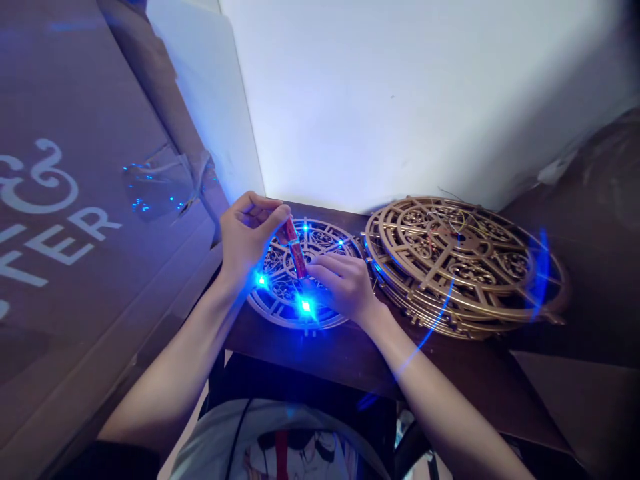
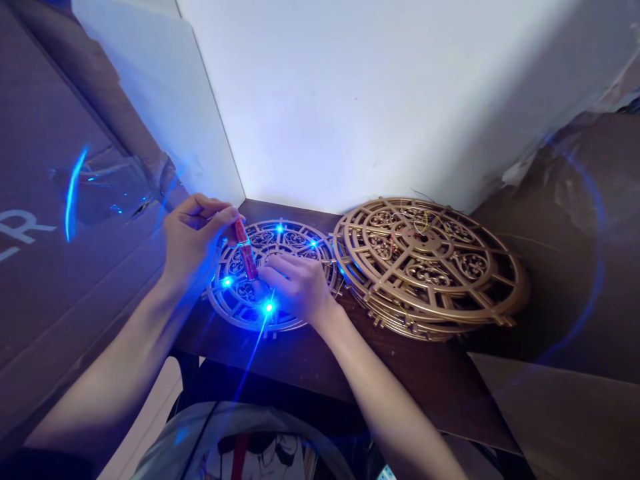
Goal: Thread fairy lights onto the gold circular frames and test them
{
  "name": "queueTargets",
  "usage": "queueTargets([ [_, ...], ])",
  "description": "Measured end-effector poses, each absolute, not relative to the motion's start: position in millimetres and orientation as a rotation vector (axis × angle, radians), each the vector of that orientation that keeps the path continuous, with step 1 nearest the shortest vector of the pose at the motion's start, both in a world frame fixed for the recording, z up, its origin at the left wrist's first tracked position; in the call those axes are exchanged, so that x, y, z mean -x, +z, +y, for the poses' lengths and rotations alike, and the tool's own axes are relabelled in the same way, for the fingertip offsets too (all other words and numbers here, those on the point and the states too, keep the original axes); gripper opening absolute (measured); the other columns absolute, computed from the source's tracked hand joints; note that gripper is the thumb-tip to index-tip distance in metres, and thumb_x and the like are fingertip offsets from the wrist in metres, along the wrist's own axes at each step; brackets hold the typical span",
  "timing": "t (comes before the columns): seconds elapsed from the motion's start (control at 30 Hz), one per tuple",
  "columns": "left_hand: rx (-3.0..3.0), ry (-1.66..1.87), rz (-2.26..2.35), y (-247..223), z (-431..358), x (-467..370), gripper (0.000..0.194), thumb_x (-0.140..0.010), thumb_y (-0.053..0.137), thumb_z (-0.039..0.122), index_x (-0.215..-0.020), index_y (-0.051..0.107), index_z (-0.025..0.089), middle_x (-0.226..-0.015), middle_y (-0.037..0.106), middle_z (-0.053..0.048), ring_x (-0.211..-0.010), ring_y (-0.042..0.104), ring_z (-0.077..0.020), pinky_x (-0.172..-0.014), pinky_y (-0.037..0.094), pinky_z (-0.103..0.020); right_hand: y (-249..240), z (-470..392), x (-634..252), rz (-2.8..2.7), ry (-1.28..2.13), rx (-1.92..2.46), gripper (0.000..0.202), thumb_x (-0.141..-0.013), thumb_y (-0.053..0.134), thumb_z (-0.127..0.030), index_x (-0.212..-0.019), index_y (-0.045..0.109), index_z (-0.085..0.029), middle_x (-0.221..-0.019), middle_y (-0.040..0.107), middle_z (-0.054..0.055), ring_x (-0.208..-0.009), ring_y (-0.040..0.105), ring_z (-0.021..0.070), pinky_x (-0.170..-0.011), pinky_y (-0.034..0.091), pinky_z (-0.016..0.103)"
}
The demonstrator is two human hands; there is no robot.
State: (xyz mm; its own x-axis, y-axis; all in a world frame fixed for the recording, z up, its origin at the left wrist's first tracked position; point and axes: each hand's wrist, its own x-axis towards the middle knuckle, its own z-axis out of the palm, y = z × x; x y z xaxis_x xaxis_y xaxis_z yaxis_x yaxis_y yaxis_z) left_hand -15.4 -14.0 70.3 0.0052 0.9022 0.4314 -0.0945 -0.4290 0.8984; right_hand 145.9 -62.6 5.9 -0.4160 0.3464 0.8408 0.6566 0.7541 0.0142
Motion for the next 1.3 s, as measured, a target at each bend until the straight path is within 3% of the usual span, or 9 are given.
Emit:
queueTargets([
  [0.4, -1.303, 1.599, 0.808, 66.3, -9.0, -2.8, 0.023, -0.068, 0.075, 0.016, -0.068, 0.052, 0.019, -0.059, 0.06, 0.003, -0.044, 0.052, -0.0067, -0.041, 0.041, -0.02, 8.7, -59.4, -154.7, -2.042, -0.373, 0.777, 0.015, -0.088, 0.054, -0.018, -0.075, 0.061, -0.019, -0.069, 0.064, 0.0, -0.063, 0.057, 0.0107, -0.055, 0.044, 0.023],
  [0.67, -1.298, 1.602, 0.86, 69.4, -10.1, 0.0, 0.028, -0.066, 0.075, 0.009, -0.063, 0.049, 0.02, -0.057, 0.057, 0.004, -0.049, 0.055, -0.0073, -0.045, 0.043, -0.021, 3.6, -58.5, -156.7, -2.112, -0.389, 0.78, 0.017, -0.092, 0.053, -0.022, -0.078, 0.061, -0.018, -0.069, 0.063, -0.001, -0.061, 0.054, 0.0105, -0.052, 0.039, 0.024],
  [1.0, -1.275, 1.679, 0.852, 40.8, -16.8, 7.1, 0.022, -0.065, 0.071, 0.018, -0.064, 0.049, 0.02, -0.054, 0.054, 0.005, -0.039, 0.046, -0.0058, -0.033, 0.034, -0.017, 0.6, -63.7, -136.2, -2.11, -0.535, 0.727, 0.029, -0.088, 0.049, -0.019, -0.059, 0.048, -0.02, -0.055, 0.051, -0.004, -0.052, 0.044, 0.0091, -0.049, 0.032, 0.025],
  [1.3, -1.104, 1.71, 1.018, 15.9, -30.0, 23.1, 0.022, -0.059, 0.073, 0.018, -0.059, 0.05, 0.017, -0.062, 0.057, 0.004, -0.049, 0.049, -0.0055, -0.042, 0.037, -0.015, -14.5, -71.3, -113.6, -2.183, -0.466, 0.717, 0.027, -0.084, 0.047, -0.025, -0.057, 0.045, -0.02, -0.05, 0.046, -0.005, -0.048, 0.044, 0.0086, -0.049, 0.028, 0.024],
])
